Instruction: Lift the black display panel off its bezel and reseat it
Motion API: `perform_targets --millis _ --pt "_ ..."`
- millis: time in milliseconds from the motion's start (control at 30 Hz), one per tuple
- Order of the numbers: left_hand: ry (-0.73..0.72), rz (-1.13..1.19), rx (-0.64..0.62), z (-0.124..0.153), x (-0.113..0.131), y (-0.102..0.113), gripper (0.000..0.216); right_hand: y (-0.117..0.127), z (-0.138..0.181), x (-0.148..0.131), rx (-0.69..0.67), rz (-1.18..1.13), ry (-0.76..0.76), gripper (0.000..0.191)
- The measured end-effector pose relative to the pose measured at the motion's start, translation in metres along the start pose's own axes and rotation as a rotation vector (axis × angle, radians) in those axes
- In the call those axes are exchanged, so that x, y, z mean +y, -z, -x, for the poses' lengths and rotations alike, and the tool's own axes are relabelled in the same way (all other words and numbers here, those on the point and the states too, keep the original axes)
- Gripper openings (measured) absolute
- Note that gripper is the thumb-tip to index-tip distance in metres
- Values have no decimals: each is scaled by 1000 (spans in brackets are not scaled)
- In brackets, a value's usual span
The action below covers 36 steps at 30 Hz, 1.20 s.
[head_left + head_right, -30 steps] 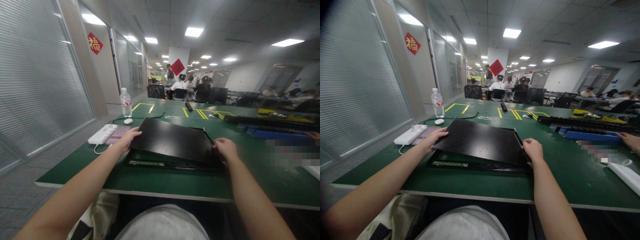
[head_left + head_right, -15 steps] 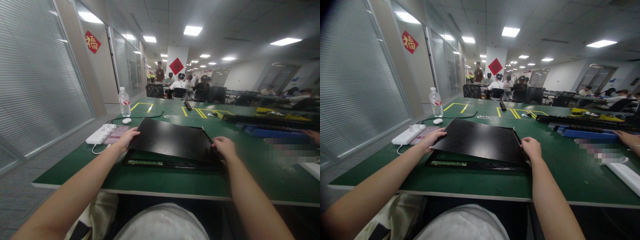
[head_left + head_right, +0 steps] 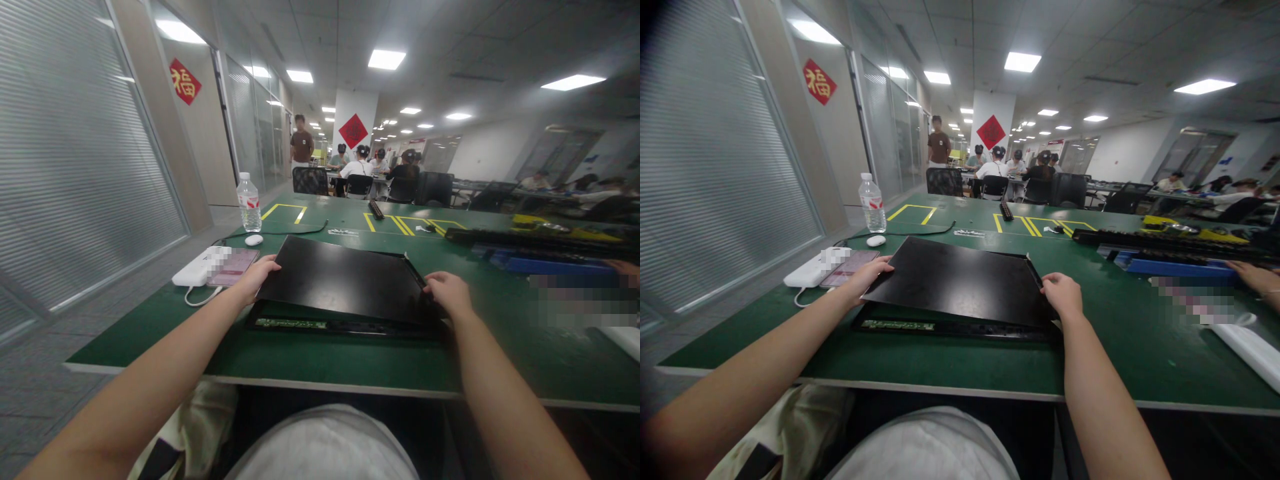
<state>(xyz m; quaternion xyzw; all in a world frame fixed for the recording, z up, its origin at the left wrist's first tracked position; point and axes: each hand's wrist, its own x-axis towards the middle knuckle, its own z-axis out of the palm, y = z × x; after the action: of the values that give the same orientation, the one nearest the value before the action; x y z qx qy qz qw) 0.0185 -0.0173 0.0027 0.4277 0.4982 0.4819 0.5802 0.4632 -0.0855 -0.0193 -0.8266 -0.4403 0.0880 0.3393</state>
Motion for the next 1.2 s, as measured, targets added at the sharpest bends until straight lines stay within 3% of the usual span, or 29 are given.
perform_targets --millis 1200 --pt "6 40 -72 4 2 1 49 4 9 -8 -16 -70 -22 27"
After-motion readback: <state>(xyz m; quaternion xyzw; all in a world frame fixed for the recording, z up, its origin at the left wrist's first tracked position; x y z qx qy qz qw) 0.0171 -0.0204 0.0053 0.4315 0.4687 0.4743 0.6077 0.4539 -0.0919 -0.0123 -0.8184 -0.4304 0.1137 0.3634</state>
